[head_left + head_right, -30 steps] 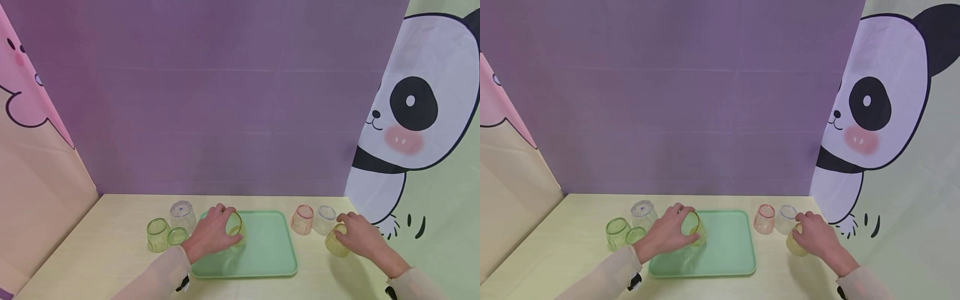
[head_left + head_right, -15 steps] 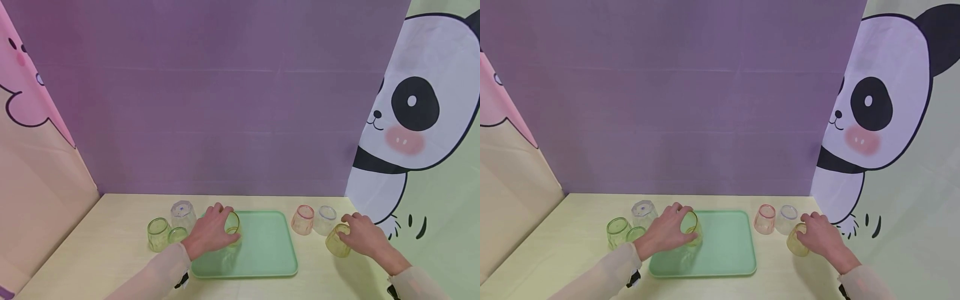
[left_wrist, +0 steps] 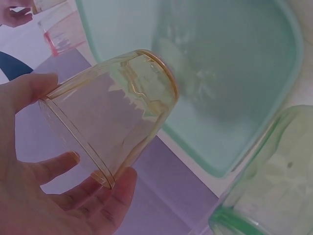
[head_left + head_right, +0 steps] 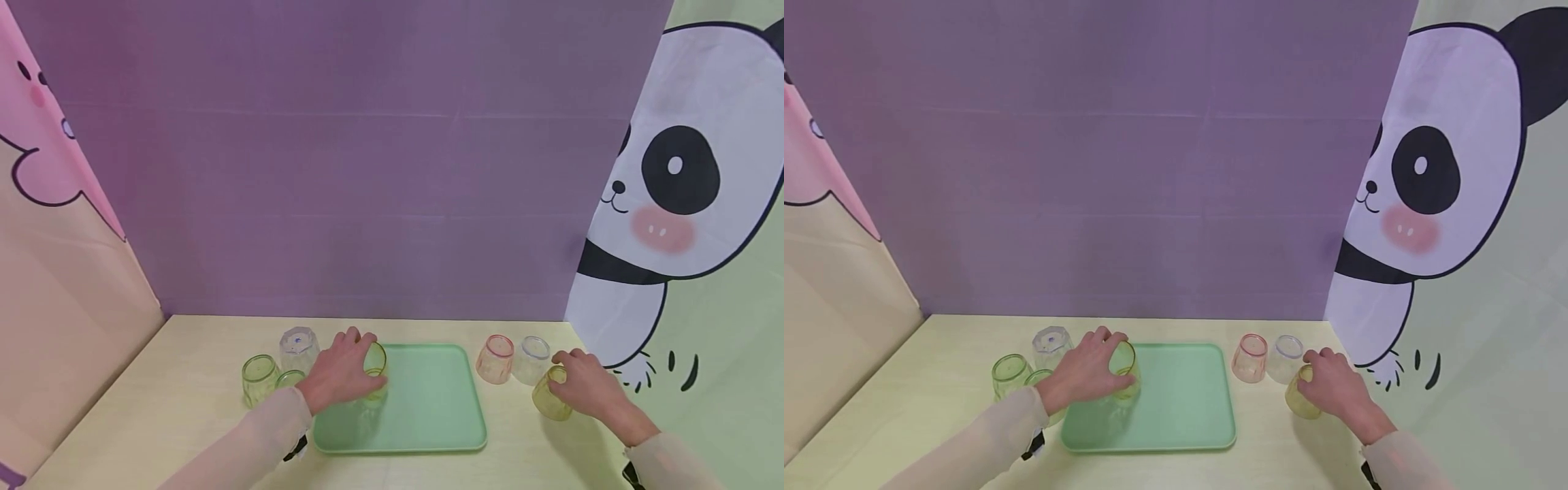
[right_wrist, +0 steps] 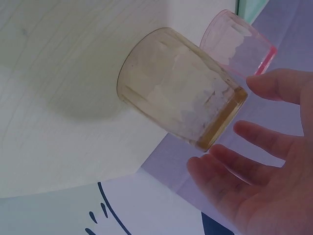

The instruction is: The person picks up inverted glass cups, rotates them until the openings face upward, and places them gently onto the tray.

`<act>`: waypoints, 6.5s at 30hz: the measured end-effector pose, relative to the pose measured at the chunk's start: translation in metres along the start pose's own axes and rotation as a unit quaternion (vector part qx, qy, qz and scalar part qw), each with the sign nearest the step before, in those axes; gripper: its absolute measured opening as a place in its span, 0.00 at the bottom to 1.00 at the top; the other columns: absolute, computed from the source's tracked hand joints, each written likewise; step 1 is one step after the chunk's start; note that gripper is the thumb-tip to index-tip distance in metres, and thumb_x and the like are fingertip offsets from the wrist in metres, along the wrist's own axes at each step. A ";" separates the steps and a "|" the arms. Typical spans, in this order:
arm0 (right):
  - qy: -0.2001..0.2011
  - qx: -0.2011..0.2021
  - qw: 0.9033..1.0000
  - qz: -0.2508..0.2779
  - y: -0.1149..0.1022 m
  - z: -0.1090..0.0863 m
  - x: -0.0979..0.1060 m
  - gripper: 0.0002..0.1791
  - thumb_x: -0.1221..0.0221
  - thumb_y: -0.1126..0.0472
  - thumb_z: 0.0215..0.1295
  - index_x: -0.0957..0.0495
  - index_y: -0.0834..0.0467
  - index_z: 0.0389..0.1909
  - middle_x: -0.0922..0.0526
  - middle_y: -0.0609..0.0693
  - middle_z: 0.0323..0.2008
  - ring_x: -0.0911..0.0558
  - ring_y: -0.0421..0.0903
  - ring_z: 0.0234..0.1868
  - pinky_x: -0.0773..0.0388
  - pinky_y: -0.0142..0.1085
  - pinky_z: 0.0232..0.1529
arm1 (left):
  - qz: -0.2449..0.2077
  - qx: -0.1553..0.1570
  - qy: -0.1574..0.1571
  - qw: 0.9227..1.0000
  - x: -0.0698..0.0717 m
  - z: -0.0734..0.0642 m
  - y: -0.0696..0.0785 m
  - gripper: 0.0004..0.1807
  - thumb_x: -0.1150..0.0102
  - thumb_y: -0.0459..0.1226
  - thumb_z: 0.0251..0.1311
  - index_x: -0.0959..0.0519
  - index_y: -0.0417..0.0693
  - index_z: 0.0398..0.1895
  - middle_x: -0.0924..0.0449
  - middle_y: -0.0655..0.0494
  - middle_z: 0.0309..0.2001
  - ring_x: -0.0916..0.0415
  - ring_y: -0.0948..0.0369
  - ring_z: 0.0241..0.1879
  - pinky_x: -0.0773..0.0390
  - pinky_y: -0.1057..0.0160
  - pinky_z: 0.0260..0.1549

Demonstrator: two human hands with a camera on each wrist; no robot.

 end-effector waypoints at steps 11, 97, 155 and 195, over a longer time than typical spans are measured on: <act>0.001 0.004 1.000 0.000 -0.002 0.003 -0.004 0.19 0.36 0.60 0.55 0.19 0.64 0.46 0.21 0.60 0.39 0.21 0.64 0.43 0.21 0.54 0.30 | 0.009 0.005 0.003 1.000 0.004 0.004 -0.004 0.37 0.32 0.52 0.52 0.26 0.44 0.62 0.30 0.46 0.50 0.31 0.50 0.47 0.22 0.51 0.31; 0.012 0.012 1.000 0.016 -0.004 0.003 -0.005 0.16 0.36 0.62 0.53 0.18 0.64 0.43 0.21 0.55 0.35 0.20 0.59 0.36 0.24 0.49 0.28 | 0.079 0.041 -0.071 0.994 0.000 0.053 -0.055 0.35 0.38 0.47 0.64 0.31 0.40 0.71 0.35 0.35 0.68 0.39 0.37 0.68 0.27 0.36 0.57; 0.006 0.044 0.992 0.119 -0.025 0.001 0.017 0.22 0.29 0.61 0.54 0.19 0.67 0.47 0.16 0.57 0.41 0.18 0.58 0.44 0.22 0.52 0.45 | 0.081 0.036 -0.055 0.995 0.010 0.048 -0.051 0.26 0.48 0.47 0.73 0.26 0.41 0.67 0.30 0.35 0.65 0.36 0.37 0.67 0.31 0.37 0.60; 0.091 0.015 0.973 0.210 -0.039 -0.008 0.008 0.22 0.29 0.59 0.58 0.19 0.62 0.52 0.16 0.53 0.45 0.16 0.52 0.42 0.20 0.40 0.38 | 0.011 -0.050 0.068 0.996 0.026 0.014 -0.010 0.19 0.43 0.43 0.69 0.19 0.38 0.54 0.21 0.42 0.55 0.25 0.43 0.57 0.23 0.44 0.53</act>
Point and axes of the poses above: each hand's wrist, its own z-axis towards the middle knuckle, its own x-axis out of the back of the hand, y = z × x, the point moved 8 cm from there along z, towards the middle knuckle
